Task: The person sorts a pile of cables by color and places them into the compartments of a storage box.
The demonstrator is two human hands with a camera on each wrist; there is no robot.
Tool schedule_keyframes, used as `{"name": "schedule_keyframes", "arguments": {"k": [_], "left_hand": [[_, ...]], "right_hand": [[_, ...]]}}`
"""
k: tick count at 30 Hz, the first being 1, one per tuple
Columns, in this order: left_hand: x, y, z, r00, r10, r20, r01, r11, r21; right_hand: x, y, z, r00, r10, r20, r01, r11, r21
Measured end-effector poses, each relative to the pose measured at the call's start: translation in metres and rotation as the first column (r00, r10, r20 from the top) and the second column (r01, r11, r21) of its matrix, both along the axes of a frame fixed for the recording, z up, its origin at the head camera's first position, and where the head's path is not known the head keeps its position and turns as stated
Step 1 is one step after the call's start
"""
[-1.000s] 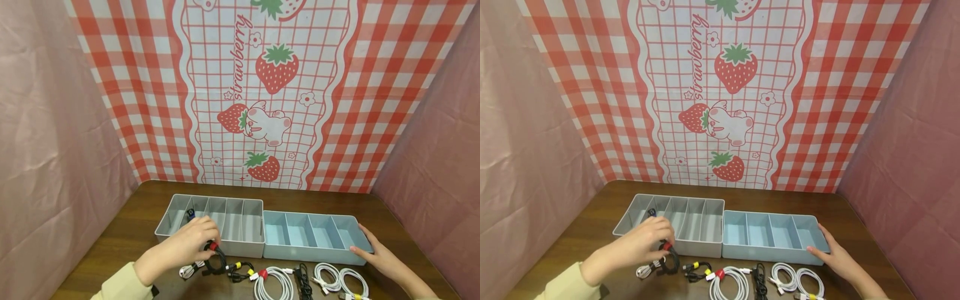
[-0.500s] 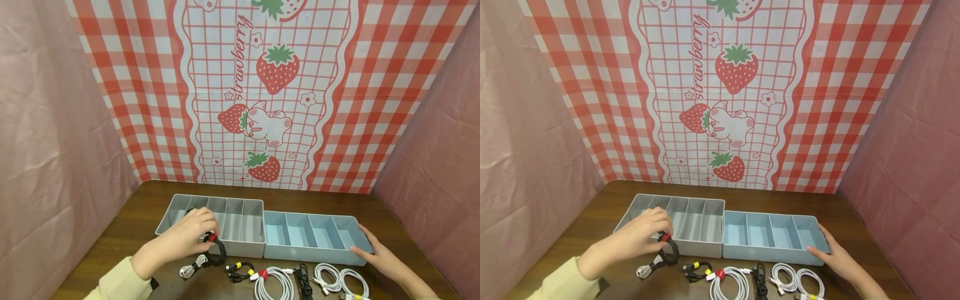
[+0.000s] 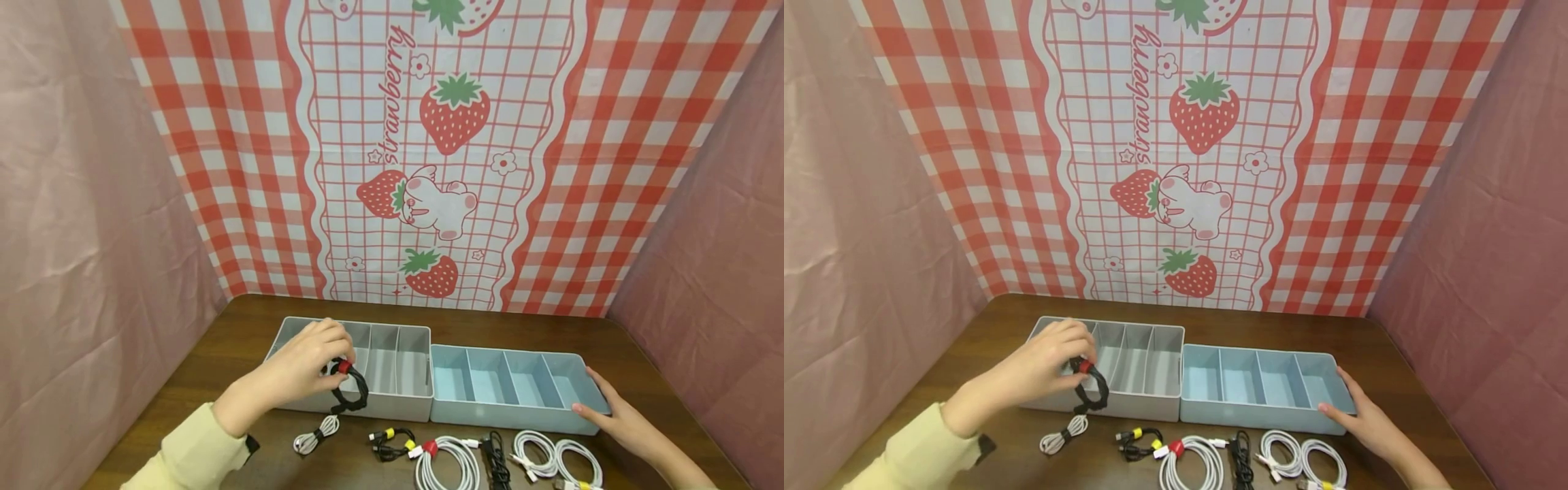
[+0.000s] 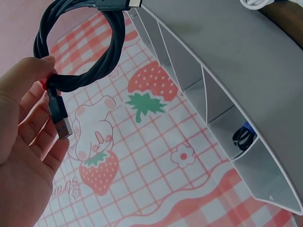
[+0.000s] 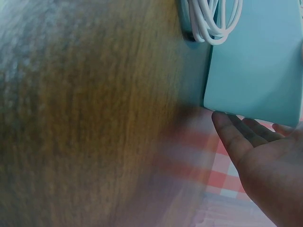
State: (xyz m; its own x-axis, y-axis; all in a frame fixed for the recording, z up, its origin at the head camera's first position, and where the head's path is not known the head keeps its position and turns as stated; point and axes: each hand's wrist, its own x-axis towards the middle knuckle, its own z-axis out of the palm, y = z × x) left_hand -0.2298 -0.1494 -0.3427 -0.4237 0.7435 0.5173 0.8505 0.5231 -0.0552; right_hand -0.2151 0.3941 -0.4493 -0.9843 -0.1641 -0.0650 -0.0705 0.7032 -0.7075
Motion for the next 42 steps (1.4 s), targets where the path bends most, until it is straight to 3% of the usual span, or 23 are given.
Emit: {"name": "schedule_keyframes", "arguments": {"k": [15,42], "left_hand": [[-0.012,-0.006,0.006,0.999,0.048,0.006,-0.048,0.997,0.053],[-0.042,-0.010,-0.001,0.988,0.156,0.009,-0.156,0.981,0.114]], "right_hand": [[0.000,-0.001,-0.001,0.999,0.001,-0.041,0.000,1.000,0.025],[-0.001,-0.001,0.000,1.000,0.002,-0.011,-0.002,1.000,0.006]]}}
